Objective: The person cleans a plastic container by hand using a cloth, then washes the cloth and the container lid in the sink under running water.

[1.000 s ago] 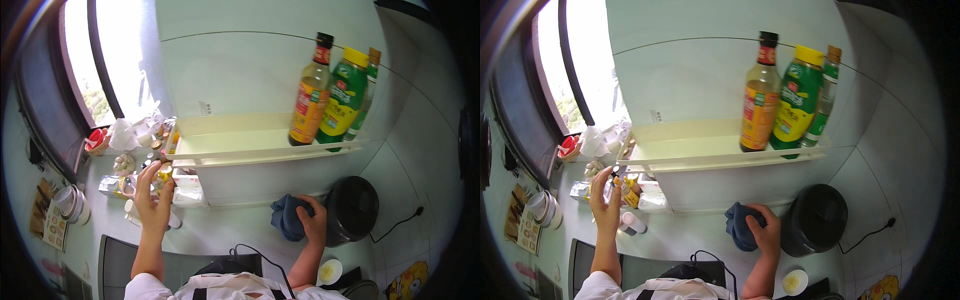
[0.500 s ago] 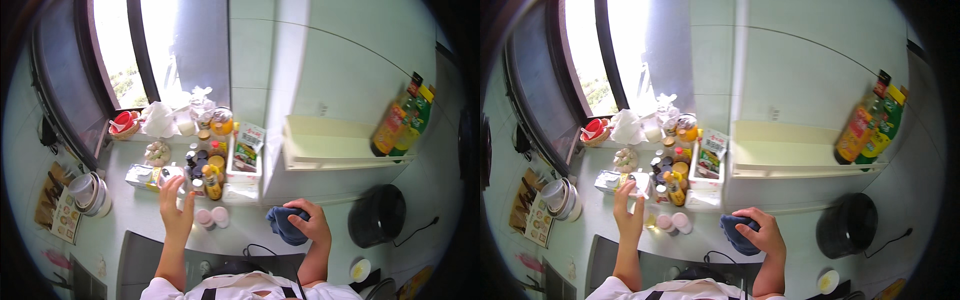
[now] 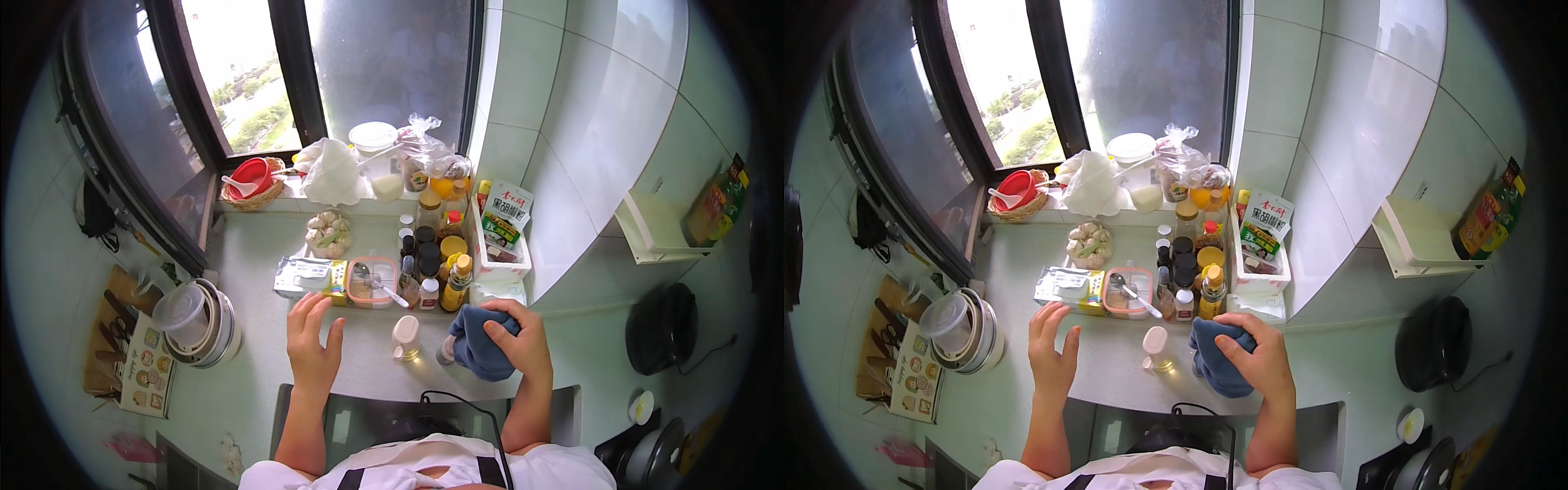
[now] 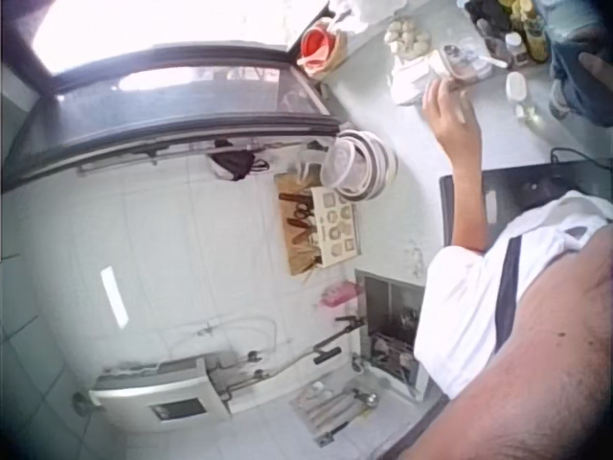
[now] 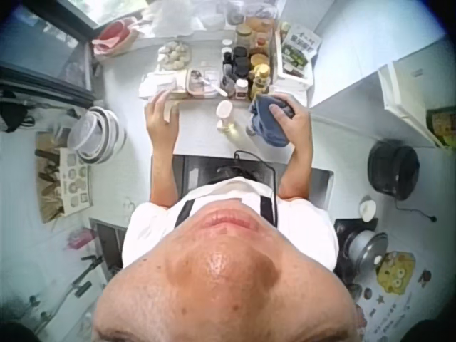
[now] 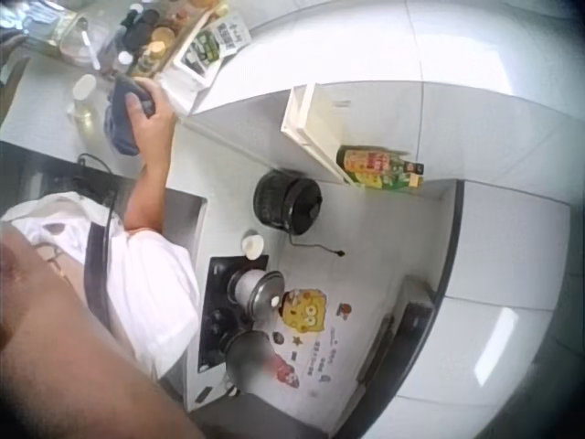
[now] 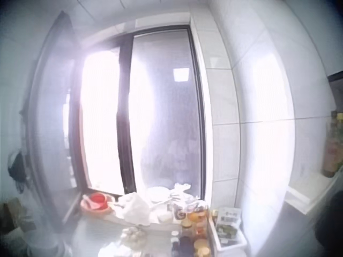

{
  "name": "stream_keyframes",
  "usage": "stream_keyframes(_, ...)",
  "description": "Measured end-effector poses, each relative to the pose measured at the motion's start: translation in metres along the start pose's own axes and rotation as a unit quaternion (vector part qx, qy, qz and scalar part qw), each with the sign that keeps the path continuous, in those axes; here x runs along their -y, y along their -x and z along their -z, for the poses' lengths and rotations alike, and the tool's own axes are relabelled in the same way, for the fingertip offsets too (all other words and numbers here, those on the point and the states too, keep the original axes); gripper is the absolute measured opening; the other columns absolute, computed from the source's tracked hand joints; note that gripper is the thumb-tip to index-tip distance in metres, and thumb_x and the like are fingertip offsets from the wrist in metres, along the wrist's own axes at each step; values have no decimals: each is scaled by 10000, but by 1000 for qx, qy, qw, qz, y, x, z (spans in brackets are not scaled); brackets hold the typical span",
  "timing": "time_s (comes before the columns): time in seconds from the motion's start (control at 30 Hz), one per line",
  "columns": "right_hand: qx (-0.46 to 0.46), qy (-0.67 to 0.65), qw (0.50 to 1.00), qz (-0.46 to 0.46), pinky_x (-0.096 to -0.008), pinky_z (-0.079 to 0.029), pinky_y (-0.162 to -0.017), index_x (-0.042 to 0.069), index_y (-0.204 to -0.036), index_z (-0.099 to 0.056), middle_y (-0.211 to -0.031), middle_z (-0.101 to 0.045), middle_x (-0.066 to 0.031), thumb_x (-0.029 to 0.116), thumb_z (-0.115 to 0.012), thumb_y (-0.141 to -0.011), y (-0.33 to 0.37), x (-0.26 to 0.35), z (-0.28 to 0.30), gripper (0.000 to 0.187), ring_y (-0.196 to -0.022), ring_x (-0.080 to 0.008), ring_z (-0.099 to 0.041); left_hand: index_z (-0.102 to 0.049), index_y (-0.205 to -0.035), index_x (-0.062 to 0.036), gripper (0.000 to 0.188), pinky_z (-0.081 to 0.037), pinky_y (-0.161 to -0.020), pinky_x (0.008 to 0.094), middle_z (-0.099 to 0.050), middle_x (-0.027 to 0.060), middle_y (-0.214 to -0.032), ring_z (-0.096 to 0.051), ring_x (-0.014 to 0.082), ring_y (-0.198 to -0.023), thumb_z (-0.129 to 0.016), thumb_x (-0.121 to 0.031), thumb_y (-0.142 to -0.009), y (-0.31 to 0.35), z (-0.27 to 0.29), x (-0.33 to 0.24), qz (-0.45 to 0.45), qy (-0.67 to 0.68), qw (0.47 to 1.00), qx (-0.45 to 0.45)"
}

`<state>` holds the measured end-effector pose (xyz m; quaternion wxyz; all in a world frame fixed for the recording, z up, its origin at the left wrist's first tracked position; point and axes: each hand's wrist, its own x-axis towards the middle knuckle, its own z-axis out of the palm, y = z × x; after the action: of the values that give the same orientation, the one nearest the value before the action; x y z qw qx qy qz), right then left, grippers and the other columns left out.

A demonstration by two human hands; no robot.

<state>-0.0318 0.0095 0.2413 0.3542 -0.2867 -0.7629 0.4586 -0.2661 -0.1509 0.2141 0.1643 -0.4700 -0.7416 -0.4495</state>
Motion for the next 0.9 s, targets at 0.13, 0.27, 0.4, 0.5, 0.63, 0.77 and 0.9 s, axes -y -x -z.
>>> stream_keyframes(0.13, -25, 9, 1000, 0, -271, -450, -714, 28, -944, -597, -835, -623, -81, 189, -646, -747, -7, 7, -10, 259, -771, -149, -578, -553, -1001, -14, 292, -397, -868, 382, -536, 142, -1046, -486, 311, -1024, -617, -51, -719, -5, 4, 16, -7, -6, 1000, -1)
stream_keyframes(0.27, -58, -1, 998, 7, -263, -438, -735, 13, -926, -589, -862, -612, -73, 205, -636, -755, -11, 9, -10, 261, -792, -141, -559, -552, -999, -16, 296, -402, -860, 369, -533, 135, -1058, -493, 294, -1020, -610, -18, -708, -16, -4, 14, -31, 4, 1000, 0)
stream_keyframes(0.4, -92, -3, 996, 17, -271, -447, -719, 23, -942, -598, -846, -627, -89, 188, -624, -763, -9, 4, -1, 245, -776, -153, -579, -558, -993, -26, 315, -403, -855, 388, -530, 138, -1043, -491, 311, -1016, -640, -36, -689, -26, -18, 3, -49, 17, 999, 4)
stream_keyframes(0.5, -111, -2, 994, 7, -270, -442, -741, 27, -968, -597, -868, -626, -91, 172, -607, -774, -11, 5, 7, 242, -803, -163, -580, -560, -993, -32, 322, -402, -855, 387, -524, 134, -1056, -489, 311, -1019, -645, -35, -683, -30, -25, -4, -55, 13, 998, 13)
stream_keyframes(0.63, -99, 15, 994, 34, -268, -433, -773, 31, -973, -604, -913, -617, -91, 76, -569, -776, -20, 7, 22, 205, -841, -179, -579, -563, -991, -37, 322, -400, -856, 387, -520, 135, -1065, -486, 315, -1023, -644, -29, -679, -37, -33, -15, -58, 16, 998, 27)
stream_keyframes(0.77, -78, 10, 994, 72, -268, -427, -785, 25, -941, -614, -921, -610, -90, -5, -539, -760, -31, 7, 33, 198, -860, -184, -572, -564, -986, -38, 317, -399, -856, 386, -519, 135, -1069, -483, 316, -1030, -643, -27, -679, -48, -37, -25, -56, 26, 998, 33)
stream_keyframes(0.9, -84, 14, 992, 91, -271, -421, -787, 16, -897, -616, -891, -603, -88, -41, -517, -741, -41, 8, 47, 194, -863, -186, -560, -563, -981, -25, 302, -405, -847, 376, -522, 141, -1068, -490, 309, -1018, -632, -11, -687, -60, -42, -37, -59, 28, 997, 31)
